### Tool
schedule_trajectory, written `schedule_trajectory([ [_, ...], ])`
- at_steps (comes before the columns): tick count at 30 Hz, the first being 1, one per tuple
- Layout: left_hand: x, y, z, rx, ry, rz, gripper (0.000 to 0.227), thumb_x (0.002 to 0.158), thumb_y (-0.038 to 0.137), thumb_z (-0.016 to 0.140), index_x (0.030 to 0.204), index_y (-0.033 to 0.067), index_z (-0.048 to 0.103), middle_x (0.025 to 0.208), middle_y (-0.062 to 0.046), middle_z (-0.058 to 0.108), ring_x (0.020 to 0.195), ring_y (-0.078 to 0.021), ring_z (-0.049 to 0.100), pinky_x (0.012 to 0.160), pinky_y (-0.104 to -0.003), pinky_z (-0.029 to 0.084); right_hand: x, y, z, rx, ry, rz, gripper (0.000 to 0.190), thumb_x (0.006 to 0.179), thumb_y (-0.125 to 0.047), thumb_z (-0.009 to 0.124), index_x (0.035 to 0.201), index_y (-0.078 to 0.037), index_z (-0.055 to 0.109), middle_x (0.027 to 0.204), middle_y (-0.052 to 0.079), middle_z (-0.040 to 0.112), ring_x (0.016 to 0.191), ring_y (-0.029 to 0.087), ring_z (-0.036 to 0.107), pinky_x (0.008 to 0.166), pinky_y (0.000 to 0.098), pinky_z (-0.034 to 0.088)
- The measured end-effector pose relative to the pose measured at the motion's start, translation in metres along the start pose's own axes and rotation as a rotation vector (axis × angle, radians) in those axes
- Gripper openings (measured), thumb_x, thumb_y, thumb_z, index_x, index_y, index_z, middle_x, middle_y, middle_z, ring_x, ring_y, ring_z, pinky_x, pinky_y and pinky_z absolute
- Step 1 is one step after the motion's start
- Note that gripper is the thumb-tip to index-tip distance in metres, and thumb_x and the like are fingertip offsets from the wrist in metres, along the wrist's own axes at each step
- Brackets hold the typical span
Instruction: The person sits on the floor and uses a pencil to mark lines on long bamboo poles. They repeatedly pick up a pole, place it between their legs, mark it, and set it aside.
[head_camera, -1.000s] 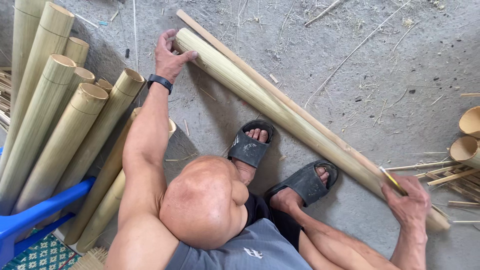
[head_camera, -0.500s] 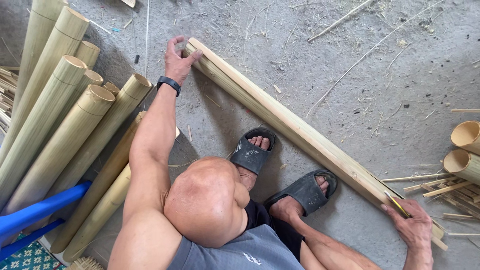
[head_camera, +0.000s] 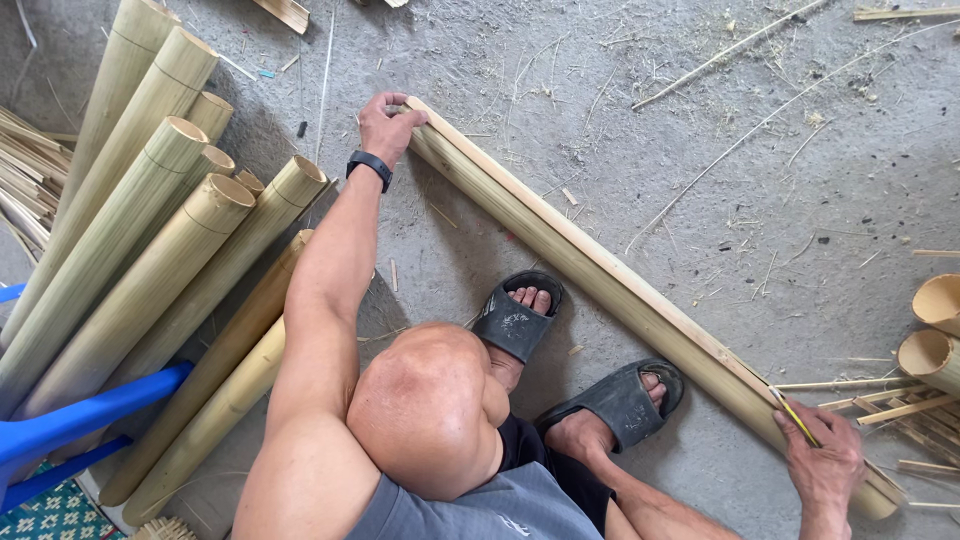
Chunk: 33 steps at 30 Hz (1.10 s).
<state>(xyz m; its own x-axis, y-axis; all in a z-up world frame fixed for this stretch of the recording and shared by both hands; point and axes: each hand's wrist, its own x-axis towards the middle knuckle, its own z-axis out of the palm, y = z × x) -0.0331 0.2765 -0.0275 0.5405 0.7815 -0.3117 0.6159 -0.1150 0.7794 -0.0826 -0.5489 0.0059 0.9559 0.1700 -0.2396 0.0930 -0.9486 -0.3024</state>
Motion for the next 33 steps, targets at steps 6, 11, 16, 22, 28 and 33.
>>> schedule_trajectory([
  [6, 0.0, 0.0, 0.003, 0.005, 0.033, -0.021, 0.041, 0.066, 0.013, 0.088, 0.103, 0.0043, 0.073, 0.096, -0.01, 0.075, 0.086, -0.0181, 0.072, 0.08, -0.031, 0.059, -0.002, -0.02, -0.002, -0.294, 0.003, -0.139, 0.076, 0.07, -0.057, 0.085, 0.135, -0.021, 0.071, 0.138, 0.008, 0.065, 0.132, 0.029, 0.061, 0.102, 0.0456, 0.055],
  [11, -0.003, 0.0, 0.003, 0.064, 0.071, -0.03, 0.04, 0.065, 0.014, 0.088, 0.101, 0.0051, 0.072, 0.094, -0.01, 0.075, 0.086, -0.0183, 0.073, 0.081, -0.032, 0.058, -0.009, -0.039, -0.003, -0.314, 0.026, -0.221, 0.093, 0.07, -0.048, 0.085, 0.152, -0.01, 0.06, 0.145, 0.013, 0.063, 0.136, 0.032, 0.06, 0.107, 0.0429, 0.055],
  [16, 0.005, -0.007, 0.008, 0.114, 0.088, -0.022, 0.041, 0.065, 0.016, 0.088, 0.1, 0.0045, 0.071, 0.096, -0.011, 0.074, 0.088, -0.0204, 0.072, 0.082, -0.033, 0.058, -0.002, -0.033, -0.004, -0.464, -0.03, -0.262, 0.094, 0.065, -0.043, 0.089, 0.149, -0.01, 0.061, 0.139, 0.009, 0.068, 0.133, 0.026, 0.064, 0.103, 0.0356, 0.058],
  [22, 0.001, -0.007, 0.009, 0.334, 0.164, 0.124, 0.044, 0.081, 0.022, 0.08, 0.118, 0.004, 0.064, 0.116, -0.018, 0.071, 0.11, -0.0295, 0.066, 0.101, -0.041, 0.053, 0.007, -0.051, -0.021, -0.428, 0.027, -0.353, 0.09, 0.061, -0.043, 0.088, 0.141, -0.012, 0.06, 0.129, 0.007, 0.073, 0.115, 0.024, 0.072, 0.1, 0.0356, 0.061],
  [28, -0.129, 0.055, 0.087, 0.42, -0.319, 1.165, 0.065, 0.085, 0.028, 0.079, 0.137, 0.007, 0.048, 0.132, -0.018, 0.051, 0.131, -0.0336, 0.049, 0.119, -0.047, 0.04, 0.037, -0.154, -0.022, -0.46, -0.056, -0.446, 0.081, 0.062, -0.052, 0.087, 0.127, -0.01, 0.062, 0.12, 0.009, 0.075, 0.109, 0.026, 0.074, 0.078, 0.0349, 0.064],
  [33, -0.278, 0.077, 0.163, 0.824, -0.891, 1.452, 0.12, 0.047, 0.051, 0.085, 0.149, 0.0022, 0.043, 0.135, -0.028, 0.058, 0.13, -0.0434, 0.055, 0.107, -0.064, 0.042, 0.048, -0.249, -0.021, -0.297, -0.147, -0.438, 0.082, 0.059, -0.045, 0.088, 0.125, -0.005, 0.061, 0.112, 0.012, 0.075, 0.096, 0.029, 0.073, 0.068, 0.0409, 0.062],
])
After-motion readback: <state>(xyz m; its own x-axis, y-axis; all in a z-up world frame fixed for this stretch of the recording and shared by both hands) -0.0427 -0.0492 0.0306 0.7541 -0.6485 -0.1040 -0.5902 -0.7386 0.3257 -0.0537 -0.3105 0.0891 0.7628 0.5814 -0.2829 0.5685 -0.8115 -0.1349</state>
